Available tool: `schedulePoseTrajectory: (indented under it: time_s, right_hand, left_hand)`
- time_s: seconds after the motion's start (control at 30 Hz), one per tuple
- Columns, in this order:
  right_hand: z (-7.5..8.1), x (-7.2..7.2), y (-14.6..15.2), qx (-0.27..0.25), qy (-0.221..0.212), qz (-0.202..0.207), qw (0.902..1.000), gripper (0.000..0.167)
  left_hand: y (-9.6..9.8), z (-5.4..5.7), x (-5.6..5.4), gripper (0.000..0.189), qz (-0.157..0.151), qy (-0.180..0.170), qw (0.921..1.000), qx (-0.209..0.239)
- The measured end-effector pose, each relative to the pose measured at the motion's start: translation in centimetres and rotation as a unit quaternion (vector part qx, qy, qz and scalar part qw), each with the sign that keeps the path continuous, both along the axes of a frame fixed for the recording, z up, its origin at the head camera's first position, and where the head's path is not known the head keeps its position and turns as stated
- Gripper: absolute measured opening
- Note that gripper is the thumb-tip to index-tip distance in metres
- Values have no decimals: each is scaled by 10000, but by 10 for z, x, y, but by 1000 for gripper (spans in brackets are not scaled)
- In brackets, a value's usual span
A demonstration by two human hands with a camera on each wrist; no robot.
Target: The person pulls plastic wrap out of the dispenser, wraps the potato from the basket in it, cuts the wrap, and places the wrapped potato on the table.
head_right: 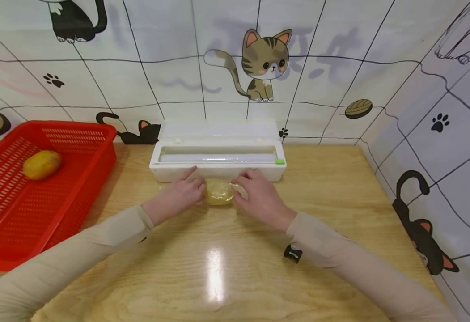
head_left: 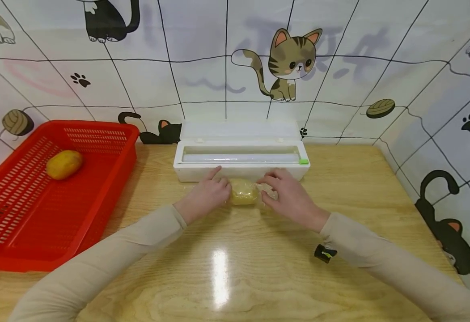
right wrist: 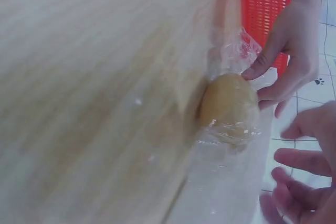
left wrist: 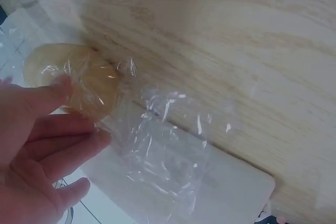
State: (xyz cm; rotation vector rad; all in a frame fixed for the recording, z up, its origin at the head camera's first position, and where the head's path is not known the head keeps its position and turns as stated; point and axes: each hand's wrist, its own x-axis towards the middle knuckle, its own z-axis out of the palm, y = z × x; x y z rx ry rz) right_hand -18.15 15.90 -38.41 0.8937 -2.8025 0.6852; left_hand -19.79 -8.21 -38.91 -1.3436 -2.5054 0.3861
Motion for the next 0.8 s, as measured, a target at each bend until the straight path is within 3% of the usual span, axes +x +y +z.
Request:
schedulePoseTrajectory:
  time_s: [0.07, 0.17, 0.27, 0.43, 0.57, 0.7, 0.8]
  right_hand:
    - [2, 0, -2, 597, 170, -146, 9980, 44]
    - [-1, 1, -5, 1662, 269, -232, 9855, 71]
    - [-8, 4, -8, 2208, 239, -194, 9748, 63]
    - [-11, 7, -8, 2147, 188, -84, 9765, 26]
    - [-9, 9, -9, 2086, 317, 39, 9775, 21]
    - [-10, 11, -11, 2152, 559, 135, 9749, 20]
    - [-11, 13, -12, 2277, 741, 138, 9708, 22]
  left_hand:
    - [0, 0, -1, 19, -52, 103, 9999, -69]
    - [2, 1, -1, 21, -28, 145, 9998, -166]
    - [3, 3, -2, 23, 152, -167, 9996, -194]
    - [-1, 9, -5, 20, 463, -955, 9942, 177]
    - [-7, 18, -6, 30, 414, -1239, 9899, 547]
    - [-5, 25, -4, 24, 422, -1223, 9883, 812]
    - [5, 25, 1, 20, 361, -1238, 9876, 894]
